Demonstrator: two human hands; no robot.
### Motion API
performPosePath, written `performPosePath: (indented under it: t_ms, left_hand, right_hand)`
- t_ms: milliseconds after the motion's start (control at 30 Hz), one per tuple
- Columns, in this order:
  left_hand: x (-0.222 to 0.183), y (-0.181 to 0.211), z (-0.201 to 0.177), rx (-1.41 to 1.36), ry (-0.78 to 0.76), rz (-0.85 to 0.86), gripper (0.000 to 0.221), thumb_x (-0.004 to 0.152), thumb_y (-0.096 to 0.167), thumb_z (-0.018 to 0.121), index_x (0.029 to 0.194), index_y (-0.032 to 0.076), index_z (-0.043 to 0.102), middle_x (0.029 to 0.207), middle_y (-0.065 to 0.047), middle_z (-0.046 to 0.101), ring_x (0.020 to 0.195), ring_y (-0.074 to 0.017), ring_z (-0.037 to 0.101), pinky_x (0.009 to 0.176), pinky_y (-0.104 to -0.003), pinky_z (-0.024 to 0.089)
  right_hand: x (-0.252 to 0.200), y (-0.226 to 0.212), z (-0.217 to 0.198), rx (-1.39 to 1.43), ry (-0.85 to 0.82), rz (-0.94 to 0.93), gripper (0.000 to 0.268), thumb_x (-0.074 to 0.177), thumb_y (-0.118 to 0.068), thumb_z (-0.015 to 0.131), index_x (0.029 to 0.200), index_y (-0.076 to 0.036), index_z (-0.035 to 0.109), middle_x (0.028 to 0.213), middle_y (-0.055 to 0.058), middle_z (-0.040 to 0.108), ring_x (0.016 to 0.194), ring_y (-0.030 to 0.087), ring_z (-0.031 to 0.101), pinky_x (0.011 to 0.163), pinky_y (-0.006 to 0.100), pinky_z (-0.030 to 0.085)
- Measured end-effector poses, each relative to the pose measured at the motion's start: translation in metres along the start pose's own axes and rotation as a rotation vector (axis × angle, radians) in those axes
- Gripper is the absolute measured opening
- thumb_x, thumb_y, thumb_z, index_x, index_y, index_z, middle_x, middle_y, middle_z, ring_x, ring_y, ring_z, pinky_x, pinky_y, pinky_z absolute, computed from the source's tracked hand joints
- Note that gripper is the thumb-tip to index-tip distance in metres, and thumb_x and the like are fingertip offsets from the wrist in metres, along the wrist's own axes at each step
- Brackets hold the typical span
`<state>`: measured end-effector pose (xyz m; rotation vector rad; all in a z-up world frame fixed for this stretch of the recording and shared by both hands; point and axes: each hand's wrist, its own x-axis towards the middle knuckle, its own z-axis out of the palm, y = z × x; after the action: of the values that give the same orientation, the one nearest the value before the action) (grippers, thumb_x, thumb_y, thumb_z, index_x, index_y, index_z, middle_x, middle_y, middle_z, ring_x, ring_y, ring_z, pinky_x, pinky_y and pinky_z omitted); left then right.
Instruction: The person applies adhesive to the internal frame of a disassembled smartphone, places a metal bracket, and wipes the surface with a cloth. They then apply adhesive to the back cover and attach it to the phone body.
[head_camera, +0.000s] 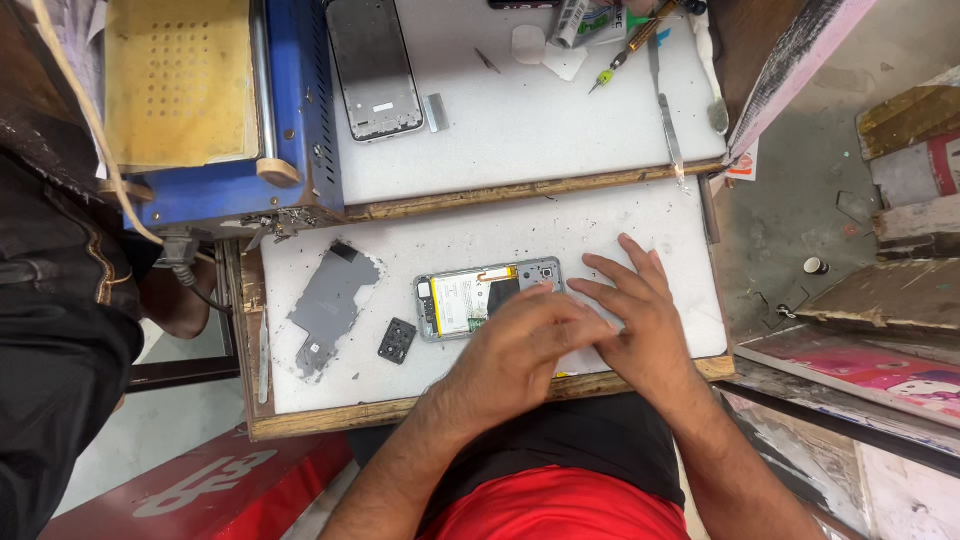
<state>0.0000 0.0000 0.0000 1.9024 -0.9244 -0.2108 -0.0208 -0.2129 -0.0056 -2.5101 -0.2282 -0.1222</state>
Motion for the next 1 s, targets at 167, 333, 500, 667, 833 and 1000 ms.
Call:
performPosePath:
  t_ms: [167,333,500,667,833,1000]
  left_hand:
    - [0.017,0.021,-0.008,0.268,0.137,0.086,0.041,0.096,0.008,0.071,0.130,0.030,0.064,0.115,-0.003,0.063,0.118,-0.0259,0.058,0.108,-0.050,0.048]
    - [0.014,0.030,-0.003,0.271,0.222,0.158,0.050,0.090,0.002,0.071,0.133,0.026,0.061,0.120,-0.007,0.063,0.120,-0.0317,0.060,0.105,-0.051,0.048]
    - [0.012,0.030,-0.010,0.107,0.112,0.135,0.054,0.098,-0.005,0.065,0.139,0.030,0.057,0.113,-0.003,0.062,0.118,-0.0223,0.064,0.118,-0.045,0.051]
    - [0.017,0.032,-0.013,0.205,0.213,0.178,0.052,0.092,-0.001,0.068,0.134,0.028,0.060,0.112,-0.008,0.062,0.109,-0.0278,0.064,0.099,-0.044,0.054]
    - [0.015,0.030,-0.007,0.246,0.238,0.216,0.044,0.088,0.006,0.071,0.125,0.025,0.061,0.108,-0.010,0.064,0.107,-0.0317,0.066,0.093,-0.044,0.055]
    - [0.013,0.026,-0.012,0.129,0.208,0.217,0.045,0.099,0.001,0.068,0.135,0.028,0.060,0.104,-0.003,0.060,0.116,-0.0254,0.066,0.108,-0.038,0.055]
  right_hand:
    - [0.002,-0.002,0.003,-0.011,0.029,-0.001,0.050,0.070,-0.011,0.083,0.119,-0.015,0.074,0.140,0.007,0.062,0.147,0.038,0.039,0.121,0.064,0.025]
    - [0.002,-0.002,0.002,-0.014,0.042,-0.040,0.047,0.072,-0.008,0.079,0.118,-0.014,0.075,0.142,0.007,0.063,0.148,0.039,0.041,0.122,0.063,0.026]
    - [0.002,-0.006,0.002,-0.061,0.047,-0.072,0.046,0.075,-0.015,0.077,0.121,-0.015,0.075,0.139,0.006,0.063,0.147,0.039,0.043,0.121,0.064,0.028]
    - [0.004,-0.008,0.002,-0.108,0.035,-0.089,0.045,0.074,-0.017,0.076,0.118,-0.015,0.074,0.140,0.007,0.063,0.147,0.040,0.043,0.121,0.064,0.028]
    - [0.001,-0.008,0.002,-0.071,0.048,-0.092,0.039,0.078,-0.018,0.074,0.116,-0.016,0.073,0.142,0.007,0.062,0.148,0.039,0.042,0.123,0.063,0.028]
    - [0.004,-0.010,0.003,-0.090,0.040,-0.069,0.042,0.078,-0.016,0.074,0.120,-0.016,0.074,0.141,0.007,0.063,0.148,0.040,0.043,0.123,0.062,0.028]
